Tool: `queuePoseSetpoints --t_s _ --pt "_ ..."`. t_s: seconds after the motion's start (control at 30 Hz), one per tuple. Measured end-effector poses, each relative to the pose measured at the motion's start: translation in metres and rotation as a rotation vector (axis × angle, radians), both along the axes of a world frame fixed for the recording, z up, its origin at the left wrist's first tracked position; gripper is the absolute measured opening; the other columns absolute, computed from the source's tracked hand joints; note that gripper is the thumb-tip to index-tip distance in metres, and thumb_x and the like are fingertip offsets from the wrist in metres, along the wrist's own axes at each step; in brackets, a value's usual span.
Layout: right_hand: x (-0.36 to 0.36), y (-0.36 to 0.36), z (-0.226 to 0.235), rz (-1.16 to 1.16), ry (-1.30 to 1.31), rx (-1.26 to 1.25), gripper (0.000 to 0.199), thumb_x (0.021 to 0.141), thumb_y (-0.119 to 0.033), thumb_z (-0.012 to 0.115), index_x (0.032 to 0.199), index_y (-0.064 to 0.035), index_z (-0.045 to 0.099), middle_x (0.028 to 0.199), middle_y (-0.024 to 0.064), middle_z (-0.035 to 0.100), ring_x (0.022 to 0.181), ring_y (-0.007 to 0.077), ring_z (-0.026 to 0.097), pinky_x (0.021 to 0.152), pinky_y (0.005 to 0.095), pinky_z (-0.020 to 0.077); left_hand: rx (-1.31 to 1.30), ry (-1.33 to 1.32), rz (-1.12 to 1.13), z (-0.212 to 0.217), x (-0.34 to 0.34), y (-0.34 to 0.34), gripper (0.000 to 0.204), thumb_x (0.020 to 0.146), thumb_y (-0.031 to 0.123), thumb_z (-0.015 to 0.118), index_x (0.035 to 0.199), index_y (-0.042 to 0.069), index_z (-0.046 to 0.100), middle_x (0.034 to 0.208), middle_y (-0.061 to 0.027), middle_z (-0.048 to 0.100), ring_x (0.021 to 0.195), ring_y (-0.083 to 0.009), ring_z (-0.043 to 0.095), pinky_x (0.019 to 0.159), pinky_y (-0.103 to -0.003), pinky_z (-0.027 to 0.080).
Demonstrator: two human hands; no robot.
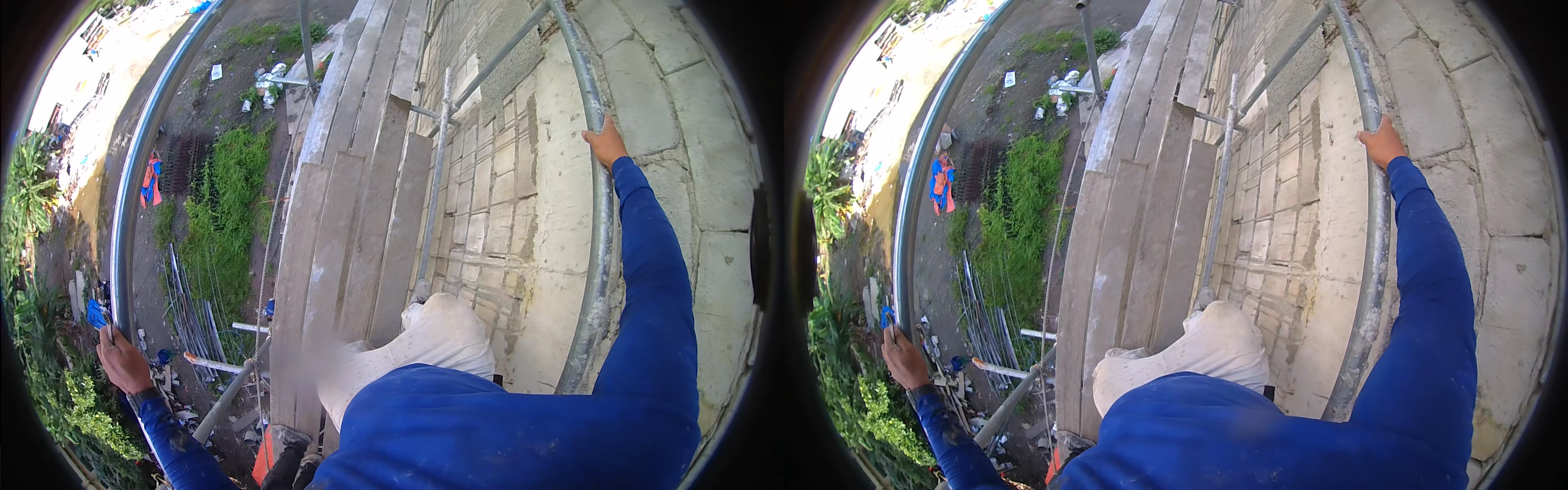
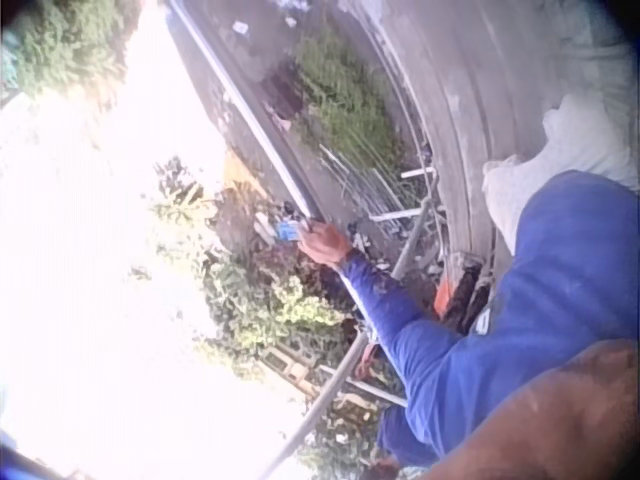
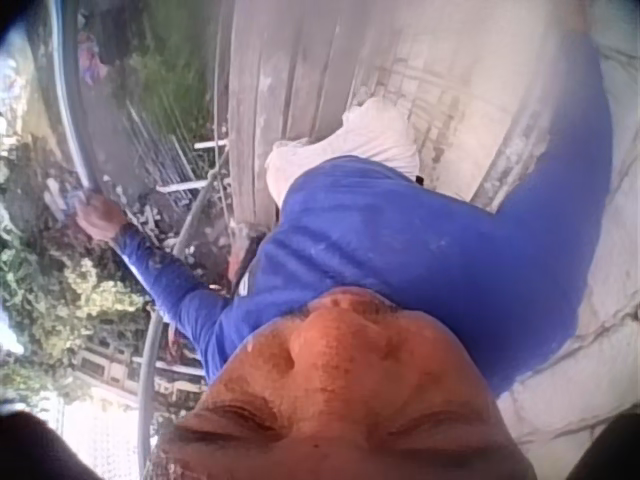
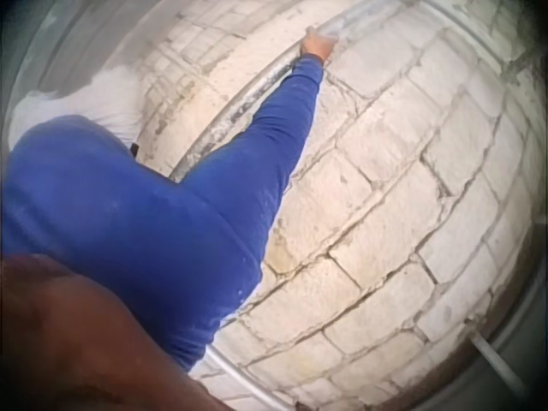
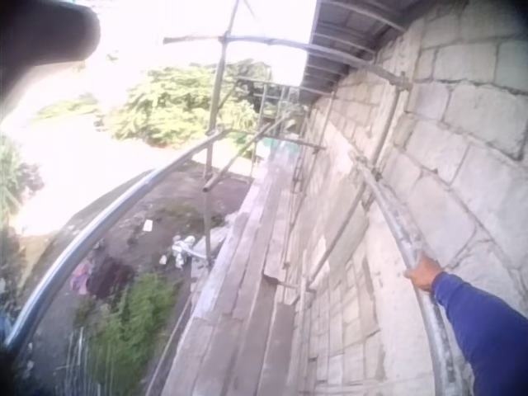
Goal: The person assembles a metal scaffolding structure against a stone wall using a wrench to tighten clamps on the poles. They move along the wooden planks of the scaffolding to reach different connection points, securing the vertical and horizontal poles to the wall and each other.
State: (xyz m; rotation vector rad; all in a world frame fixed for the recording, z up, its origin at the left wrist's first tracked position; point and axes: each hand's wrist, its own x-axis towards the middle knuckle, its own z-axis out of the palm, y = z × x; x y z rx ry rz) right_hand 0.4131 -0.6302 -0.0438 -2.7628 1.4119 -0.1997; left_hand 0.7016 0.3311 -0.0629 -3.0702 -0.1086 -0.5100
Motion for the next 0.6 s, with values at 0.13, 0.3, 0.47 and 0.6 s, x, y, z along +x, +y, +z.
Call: queuePoseSetpoints --t_s 0.13,0.3,0.47,0.6 --pt "0.001 0.008 0.006 -0.004 -0.022 0.037 0.091 0.084 -0.031 0.076 0.151 0.0115 0.032 0.136 0.037 0.058 0.128 0.0444 0.059 0.109 0.0428 0.0459 0.024 -0.021 0.002 0.002 -0.003 -0.005 0.042 0.109 0.036 0.045 0.128 0.006 0.065 0.104 -0.0191 0.064 0.097 -0.0407 0.064 0.084 -0.05 0.05" --pt "0.007 0.025 0.013 -0.009 -0.041 0.089 0.087 0.084 -0.029 0.075 0.148 0.012 0.033 0.129 0.0379 0.061 0.122 0.0454 0.063 0.105 0.0444 0.0485 -0.008 -0.032 0.056 0.002 -0.004 -0.008 0.042 0.108 0.035 0.046 0.128 0.004 0.065 0.104 -0.0197 0.065 0.101 -0.0407 0.063 0.086 -0.051 0.049" --pt "0.002 0.022 0.009 0.039 -0.081 0.03 0.073 0.085 -0.028 0.075 0.136 0.0101 0.041 0.121 0.0374 0.064 0.115 0.048 0.065 0.101 0.0478 0.0498 0.112 -0.204 0.02 -0.02 0.005 0.018 0.041 0.108 0.034 0.048 0.128 0.003 0.065 0.114 -0.0222 0.066 0.107 -0.0431 0.061 0.091 -0.052 0.047" --pt "0.005 0.019 0.013 0.012 -0.036 0.092 0.071 0.085 -0.03 0.075 0.134 0.0085 0.041 0.117 0.0381 0.064 0.111 0.0501 0.065 0.099 0.0506 0.0508 0.069 -0.083 0.055 -0.013 0.003 0.006 0.041 0.107 0.033 0.048 0.129 0.002 0.064 0.119 -0.0238 0.066 0.112 -0.0437 0.06 0.095 -0.051 0.048"
